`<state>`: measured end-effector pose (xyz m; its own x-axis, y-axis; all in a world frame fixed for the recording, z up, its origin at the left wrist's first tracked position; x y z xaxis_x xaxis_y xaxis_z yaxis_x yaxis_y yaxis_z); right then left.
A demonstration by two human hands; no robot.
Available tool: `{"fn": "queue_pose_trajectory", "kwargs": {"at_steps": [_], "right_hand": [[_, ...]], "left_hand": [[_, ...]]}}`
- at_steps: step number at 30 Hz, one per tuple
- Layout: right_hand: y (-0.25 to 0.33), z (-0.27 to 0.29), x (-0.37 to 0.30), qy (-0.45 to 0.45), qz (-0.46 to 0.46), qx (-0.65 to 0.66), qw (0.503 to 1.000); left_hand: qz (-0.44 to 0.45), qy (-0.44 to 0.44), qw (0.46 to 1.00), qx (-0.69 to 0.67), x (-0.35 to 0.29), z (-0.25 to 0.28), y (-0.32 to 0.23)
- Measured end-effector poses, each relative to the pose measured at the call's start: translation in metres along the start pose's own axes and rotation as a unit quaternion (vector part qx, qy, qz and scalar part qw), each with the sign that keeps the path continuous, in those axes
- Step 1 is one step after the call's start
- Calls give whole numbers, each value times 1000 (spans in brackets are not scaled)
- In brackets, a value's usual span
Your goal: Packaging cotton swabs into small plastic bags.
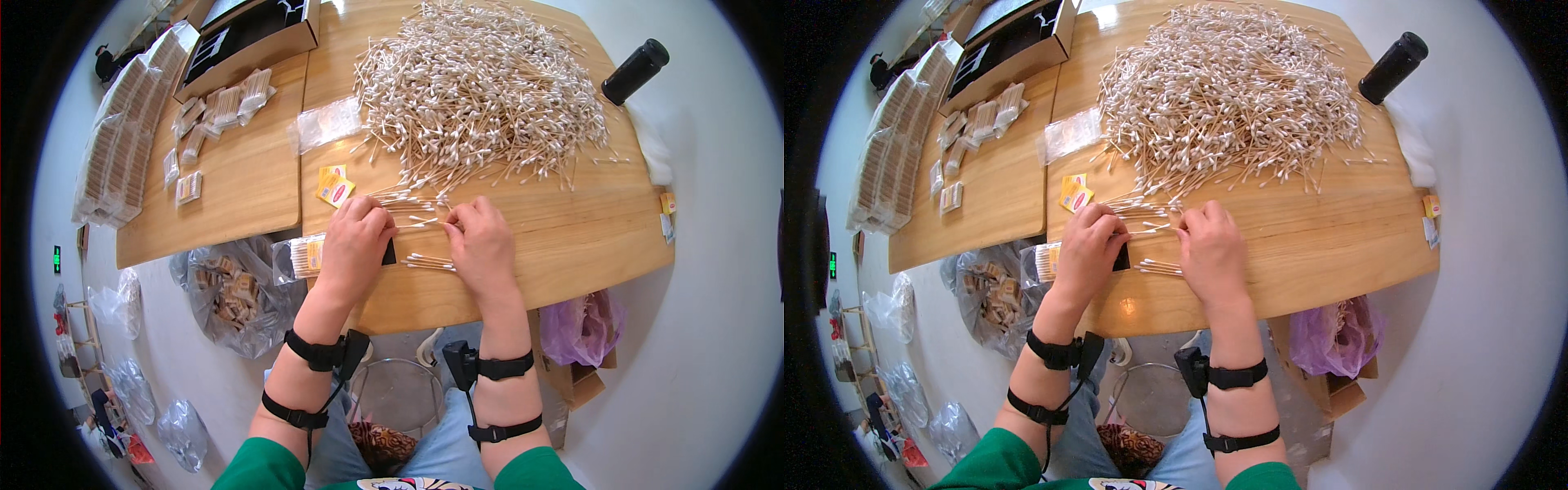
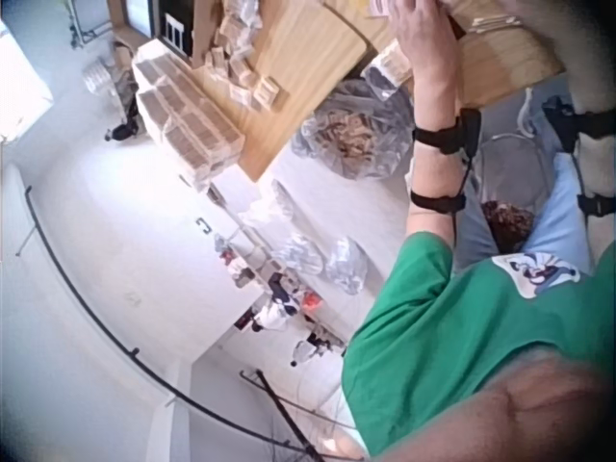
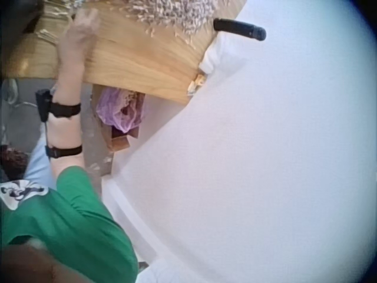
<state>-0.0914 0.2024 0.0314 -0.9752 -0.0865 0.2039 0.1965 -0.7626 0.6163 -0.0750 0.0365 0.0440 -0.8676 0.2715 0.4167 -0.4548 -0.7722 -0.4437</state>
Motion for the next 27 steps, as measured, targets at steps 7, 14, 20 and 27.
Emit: {"fn": "queue_pose_trajectory", "kwargs": {"at_steps": [7, 14, 20, 27], "right_hand": [[-11, 5, 1, 16, -21, 11, 1000], [-41, 23, -1, 7, -89, 11, 996], [-44, 27, -2, 12, -88, 14, 996], [-43, 26, -1, 15, -71, 11, 997]], "left_hand": [[25, 9, 1000, -10, -1, -5, 0], [-15, 44, 998, -37, -2, -12, -8], [28, 69, 990, -120, -3, -21, -5], [-65, 122, 979, -149, -1, -36, -37]]}}
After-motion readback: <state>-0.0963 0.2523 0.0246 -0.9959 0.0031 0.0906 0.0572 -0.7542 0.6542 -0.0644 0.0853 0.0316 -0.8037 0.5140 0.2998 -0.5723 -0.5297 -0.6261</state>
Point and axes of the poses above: each hand's wrist, its own x-axis towards the middle knuckle, its own z-axis out of the back of the hand, y = z × x, the point moved 10 cm from there along x, towards the middle knuckle, and after that the axes turned 6 degrees about -z, right-handed, at the moved point
